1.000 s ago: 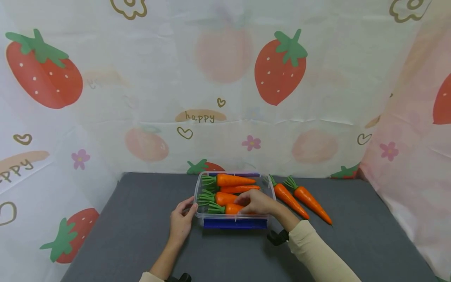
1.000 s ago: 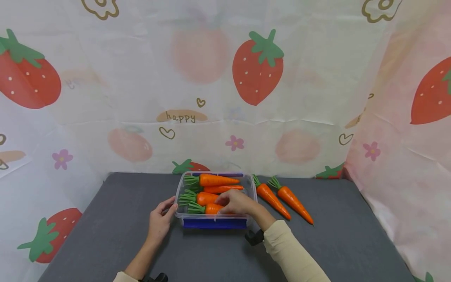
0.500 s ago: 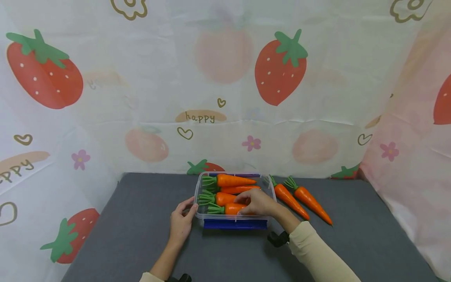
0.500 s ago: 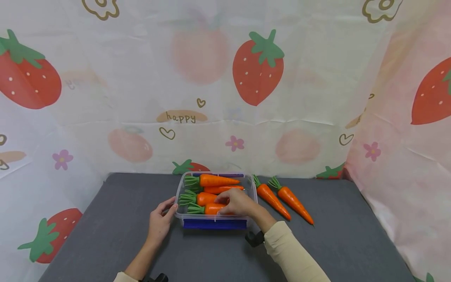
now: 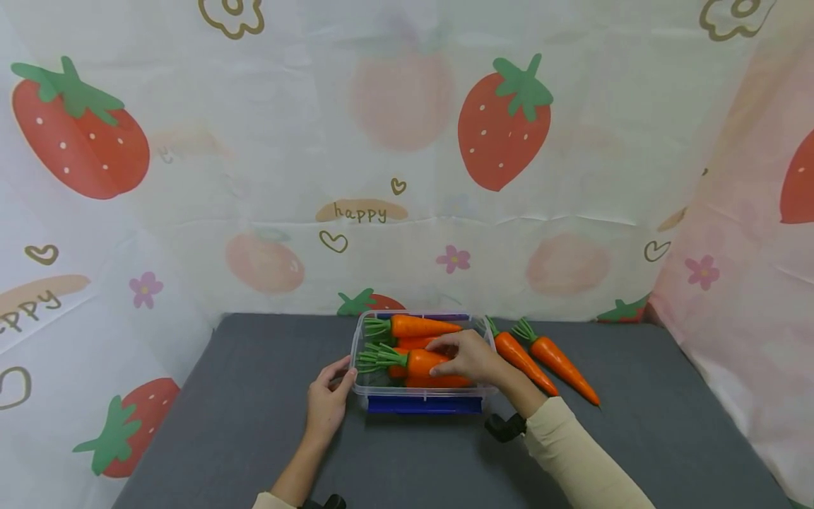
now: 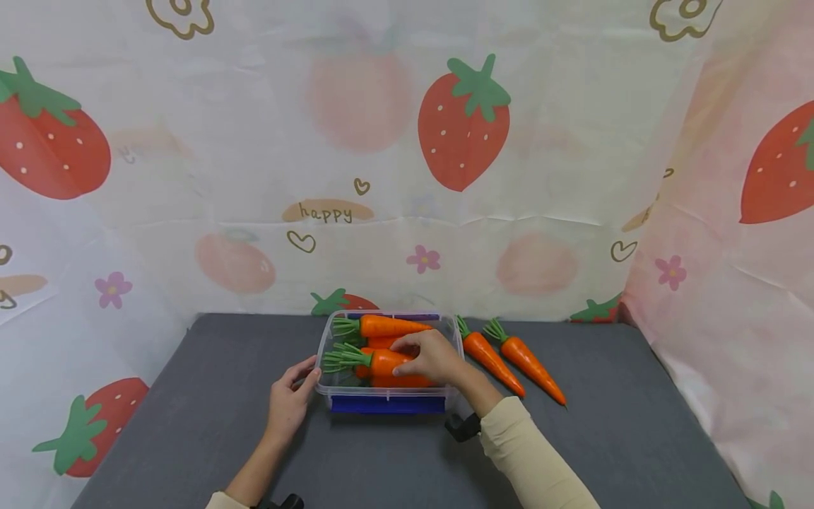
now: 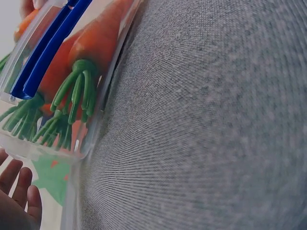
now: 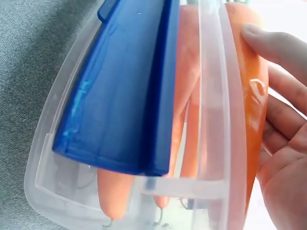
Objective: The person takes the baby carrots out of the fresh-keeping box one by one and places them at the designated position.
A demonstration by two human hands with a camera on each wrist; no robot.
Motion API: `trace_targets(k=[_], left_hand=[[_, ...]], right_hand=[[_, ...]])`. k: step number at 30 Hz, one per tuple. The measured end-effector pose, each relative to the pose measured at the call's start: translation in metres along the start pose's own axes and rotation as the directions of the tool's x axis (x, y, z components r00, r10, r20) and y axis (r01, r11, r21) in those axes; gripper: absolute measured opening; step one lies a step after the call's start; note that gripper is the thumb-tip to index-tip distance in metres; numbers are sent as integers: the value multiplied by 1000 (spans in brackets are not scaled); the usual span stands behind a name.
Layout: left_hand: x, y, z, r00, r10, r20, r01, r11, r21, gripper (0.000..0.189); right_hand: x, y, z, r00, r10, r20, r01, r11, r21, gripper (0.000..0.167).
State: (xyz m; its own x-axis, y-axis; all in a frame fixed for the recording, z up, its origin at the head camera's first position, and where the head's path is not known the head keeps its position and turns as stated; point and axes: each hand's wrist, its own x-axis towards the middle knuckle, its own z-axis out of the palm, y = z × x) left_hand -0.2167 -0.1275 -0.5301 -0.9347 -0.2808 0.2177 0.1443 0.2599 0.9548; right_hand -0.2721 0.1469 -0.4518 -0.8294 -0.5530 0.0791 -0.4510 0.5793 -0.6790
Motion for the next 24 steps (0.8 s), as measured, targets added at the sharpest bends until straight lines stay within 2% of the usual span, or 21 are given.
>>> trace_targets(k=[8,15,18,24], left_hand=[[0,0,0,1000,3,-3,-3,1000,13,32],[-1,3,0,1000,-15,-3,15,1000,12,33],[-3,12,-1,1000,-22,1,22,1000,8,32],[-13,40,-5,1000,-20,22,19,999,26,32]], right_hand=[[0,1,-7,996,36,-86,-27,994,109,37],[-3,2,-15,988,24,-153,6,982,190,37],[-5,1,-19,985,2,-175,31,982,185,37],[-9,0,-25,984,28,-176,6,982,189,39]])
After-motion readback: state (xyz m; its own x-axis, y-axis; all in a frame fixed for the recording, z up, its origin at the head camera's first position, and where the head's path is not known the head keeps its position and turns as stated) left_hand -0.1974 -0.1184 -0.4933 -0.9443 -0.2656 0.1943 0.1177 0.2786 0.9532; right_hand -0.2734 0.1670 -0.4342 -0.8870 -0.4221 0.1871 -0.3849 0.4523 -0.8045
